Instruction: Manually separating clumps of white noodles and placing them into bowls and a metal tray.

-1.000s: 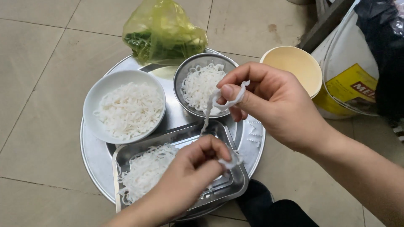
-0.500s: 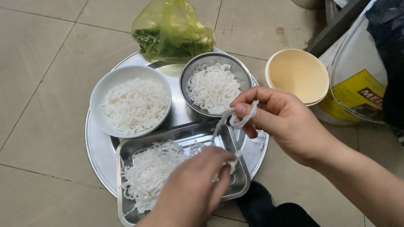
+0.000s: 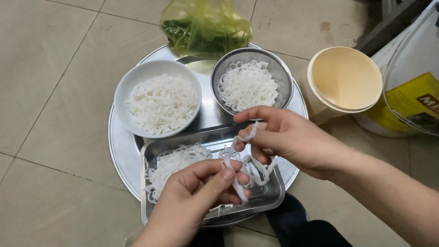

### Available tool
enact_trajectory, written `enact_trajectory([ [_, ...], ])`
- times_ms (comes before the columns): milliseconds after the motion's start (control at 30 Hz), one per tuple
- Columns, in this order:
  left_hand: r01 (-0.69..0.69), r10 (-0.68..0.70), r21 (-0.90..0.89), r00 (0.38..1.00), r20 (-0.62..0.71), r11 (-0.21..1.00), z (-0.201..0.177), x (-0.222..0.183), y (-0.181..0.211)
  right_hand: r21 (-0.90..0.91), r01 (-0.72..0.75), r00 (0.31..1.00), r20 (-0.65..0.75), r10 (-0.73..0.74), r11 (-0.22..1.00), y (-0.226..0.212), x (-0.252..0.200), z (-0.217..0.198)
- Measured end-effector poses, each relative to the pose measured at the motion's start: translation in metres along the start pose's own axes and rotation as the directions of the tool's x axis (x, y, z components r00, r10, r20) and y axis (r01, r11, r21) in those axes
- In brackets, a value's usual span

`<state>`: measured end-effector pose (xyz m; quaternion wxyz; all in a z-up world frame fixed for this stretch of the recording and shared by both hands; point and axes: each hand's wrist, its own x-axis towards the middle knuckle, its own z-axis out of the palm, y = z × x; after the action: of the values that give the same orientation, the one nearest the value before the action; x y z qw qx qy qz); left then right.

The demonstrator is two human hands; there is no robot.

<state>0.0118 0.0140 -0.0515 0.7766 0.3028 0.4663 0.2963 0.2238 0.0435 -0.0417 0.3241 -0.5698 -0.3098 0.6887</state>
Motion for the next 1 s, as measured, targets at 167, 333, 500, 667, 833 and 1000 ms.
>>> enact_trajectory([
  [167,0.184,-0.225,-0.245,0.963,-0.150,0.952,-0.018,-0.015,0.010,-0.629,-0.001,1.000,0.017,0.015,0.778,0.034,0.017,0.004],
  [333,0.154,-0.149,-0.017,0.919,-0.366,0.988,-0.031,-0.019,0.006,-0.831,0.126,0.983,0.031,-0.180,0.542,0.035,0.006,0.008],
  [500,-0.182,0.253,0.486,0.964,-0.084,0.855,-0.053,-0.021,-0.017,-0.517,-0.110,0.992,-0.008,0.124,0.849,0.027,-0.009,0.039],
  [667,-0.454,0.463,0.713,0.863,0.203,0.534,-0.056,-0.027,-0.021,-0.371,-0.122,0.982,0.088,0.166,0.921,0.042,-0.005,0.053],
  [833,-0.349,0.368,0.788,0.914,0.169,0.507,-0.054,-0.031,-0.020,-0.184,-0.191,0.981,-0.053,0.184,0.964,0.056,-0.004,0.046],
  [1000,-0.400,0.357,0.776,0.903,0.241,0.487,-0.048,-0.031,-0.020,-0.131,-0.147,0.989,0.010,0.150,0.980,0.075,-0.012,0.041],
])
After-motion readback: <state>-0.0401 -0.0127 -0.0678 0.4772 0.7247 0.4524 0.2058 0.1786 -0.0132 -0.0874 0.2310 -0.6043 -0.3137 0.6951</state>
